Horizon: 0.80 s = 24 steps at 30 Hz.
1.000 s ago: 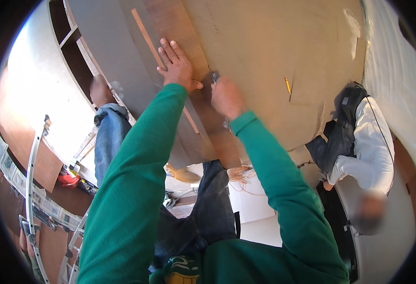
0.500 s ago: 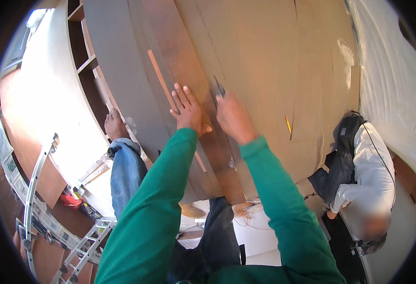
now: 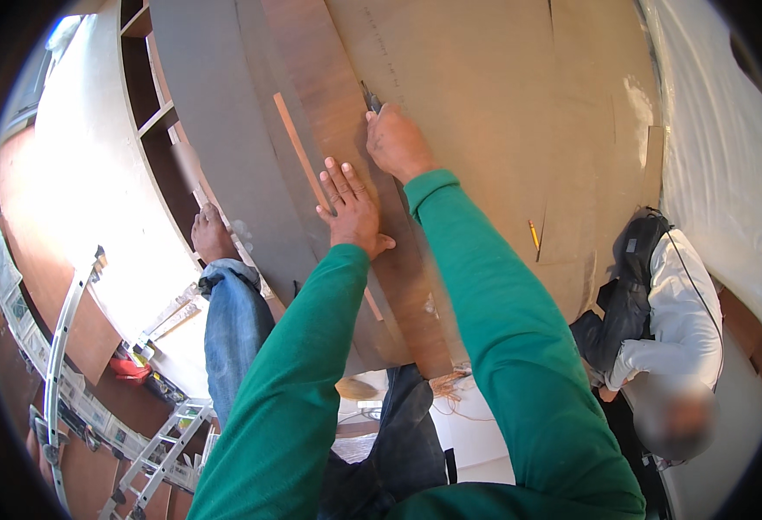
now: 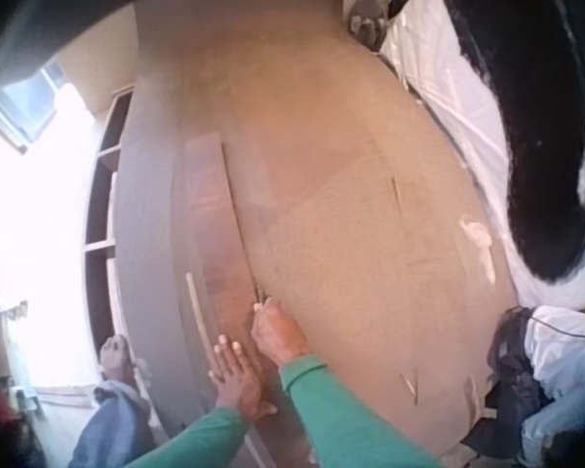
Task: The person measures and marks a large sheet of plywood using a tape measure, pencil, and straight edge. They then use a utility knife to score and cut the plywood along the marked lines.
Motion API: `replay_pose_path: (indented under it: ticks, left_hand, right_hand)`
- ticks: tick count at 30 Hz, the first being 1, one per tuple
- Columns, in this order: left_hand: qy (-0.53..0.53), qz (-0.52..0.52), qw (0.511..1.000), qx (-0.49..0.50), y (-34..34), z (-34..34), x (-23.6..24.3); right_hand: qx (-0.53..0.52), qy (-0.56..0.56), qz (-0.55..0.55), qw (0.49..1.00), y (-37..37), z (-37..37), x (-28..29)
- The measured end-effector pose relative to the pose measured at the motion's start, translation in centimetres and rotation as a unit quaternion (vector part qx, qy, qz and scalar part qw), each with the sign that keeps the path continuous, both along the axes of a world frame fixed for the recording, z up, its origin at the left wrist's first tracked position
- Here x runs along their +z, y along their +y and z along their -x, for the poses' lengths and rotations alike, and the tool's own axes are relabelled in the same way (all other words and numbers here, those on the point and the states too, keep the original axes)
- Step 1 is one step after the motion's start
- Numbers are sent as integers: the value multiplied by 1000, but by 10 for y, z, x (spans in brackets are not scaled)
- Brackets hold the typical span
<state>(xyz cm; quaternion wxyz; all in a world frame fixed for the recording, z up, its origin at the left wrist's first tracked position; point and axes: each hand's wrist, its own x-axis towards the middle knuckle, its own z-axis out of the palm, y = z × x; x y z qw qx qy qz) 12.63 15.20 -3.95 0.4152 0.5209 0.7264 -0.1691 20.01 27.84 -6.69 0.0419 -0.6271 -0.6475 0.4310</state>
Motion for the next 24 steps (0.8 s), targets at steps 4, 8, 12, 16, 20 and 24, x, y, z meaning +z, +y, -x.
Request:
replay_pose_path:
  ticks: [4,8,12,16,20,24]
  left_hand:
    - [2,9,1000,3,2,-1,1]
    - [5,0,1000,6,-1,-1,0]
    - [9,-7,1000,6,1,-3,2]
    - [41,-8,999,-31,2,-5,4]
    - [34,-15,999,-30,1,-5,2]
    - [33,-12,999,-27,1,-6,3]
  right_hand:
    - [24,-10,28,999,7,3,2]
    - [12,-12,39,999,8,10,6]
    - [113,-47,-15,992,20,14,-6]
    - [167,-84,5,982,27,14,-3]
    - [169,-117,33,978,4,4,-7]
    - [127,-96,72,985,-50,-23,-11]
